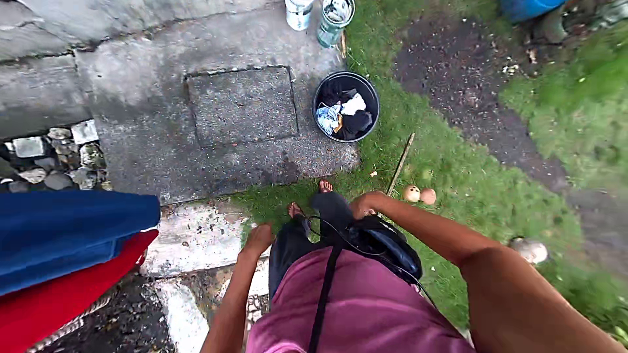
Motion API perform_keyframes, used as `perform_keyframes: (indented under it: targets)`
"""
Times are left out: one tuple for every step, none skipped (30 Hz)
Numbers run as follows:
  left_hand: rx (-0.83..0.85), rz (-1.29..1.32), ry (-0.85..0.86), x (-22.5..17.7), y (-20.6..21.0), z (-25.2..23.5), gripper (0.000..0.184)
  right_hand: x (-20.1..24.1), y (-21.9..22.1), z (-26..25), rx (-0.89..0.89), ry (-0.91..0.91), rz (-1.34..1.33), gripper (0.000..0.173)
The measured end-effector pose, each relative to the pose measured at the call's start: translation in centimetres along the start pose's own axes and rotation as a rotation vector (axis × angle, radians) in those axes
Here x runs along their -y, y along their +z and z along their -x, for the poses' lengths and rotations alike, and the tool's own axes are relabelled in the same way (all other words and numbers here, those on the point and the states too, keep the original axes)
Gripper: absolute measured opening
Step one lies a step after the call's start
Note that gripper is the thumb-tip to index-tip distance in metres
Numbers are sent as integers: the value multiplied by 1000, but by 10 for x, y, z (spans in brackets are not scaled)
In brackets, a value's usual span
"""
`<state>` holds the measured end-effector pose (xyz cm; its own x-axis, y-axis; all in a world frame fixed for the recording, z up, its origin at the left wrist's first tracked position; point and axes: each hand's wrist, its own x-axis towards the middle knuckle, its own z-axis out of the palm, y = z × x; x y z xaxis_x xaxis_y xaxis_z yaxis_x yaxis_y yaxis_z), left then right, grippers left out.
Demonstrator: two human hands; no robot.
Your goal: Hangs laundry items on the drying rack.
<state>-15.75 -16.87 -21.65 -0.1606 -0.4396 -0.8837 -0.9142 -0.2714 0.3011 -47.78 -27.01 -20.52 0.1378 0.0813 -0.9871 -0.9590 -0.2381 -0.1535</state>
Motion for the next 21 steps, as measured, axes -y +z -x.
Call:
perform_keyframes:
  targets:
    - [-4,-49,7,-15,-27,-16,54,-11,1,-5,-8,38,0,40]
    - [-27,-89,19,-28,-53,-33,53,-20,0,-11,-50,64,-6,40]
    - [-64,-119,28,-41,-77,-51,51,-30,-1,-19,-122,63,-39,41]
    - [-118,-130,39,-52,-97,-69,48,-39,-3,-30,-215,37,-106,38]
    - [-188,-122,56,-61,-114,-88,46,-47,-4,-46,-310,-11,-174,34]
    - [-259,-103,83,-71,-129,-106,44,-52,-10,-62,-378,-61,-238,33]
    - [-331,-73,125,-81,-141,-124,43,-55,-16,-79,-418,-109,-303,34]
    - [-386,-32,158,-92,-149,-142,42,-58,-22,-97,-430,-159,-359,34]
    - [-425,-3,178,-104,-156,-163,42,-61,-30,-116,-418,-199,-399,35]
    - [-442,15,188,-118,-160,-186,41,-63,-39,-133,-392,-228,-417,35]
    - [-434,26,190,-133,-160,-213,40,-66,-48,-147,-348,-244,-410,35]
    - [-399,18,184,-147,-160,-244,39,-68,-57,-160,-308,-252,-386,35]
    - [-347,-11,181,-159,-158,-277,39,-70,-65,-174,-288,-259,-362,35]
    - [-298,-40,186,-172,-153,-308,39,-75,-73,-187,-284,-260,-353,35]
    - [-258,-65,192,-184,-147,-339,39,-81,-79,-198,-295,-257,-371,35]
    - [-225,-85,194,-197,-140,-369,40,-88,-83,-207,-308,-253,-417,35]
    - [-195,-102,194,-210,-132,-396,41,-94,-84,-215,-324,-246,-483,36]
    - [-175,-122,196,-224,-125,-422,43,-101,-82,-223,-344,-240,-564,37]
    - [-161,-153,196,-238,-120,-447,46,-107,-77,-231,-369,-237,-653,37]
    - [-152,-184,198,-250,-115,-472,48,-112,-68,-241,-399,-237,-734,36]
    - [-159,-206,210,-261,-110,-497,51,-116,-59,-249,-421,-235,-795,35]
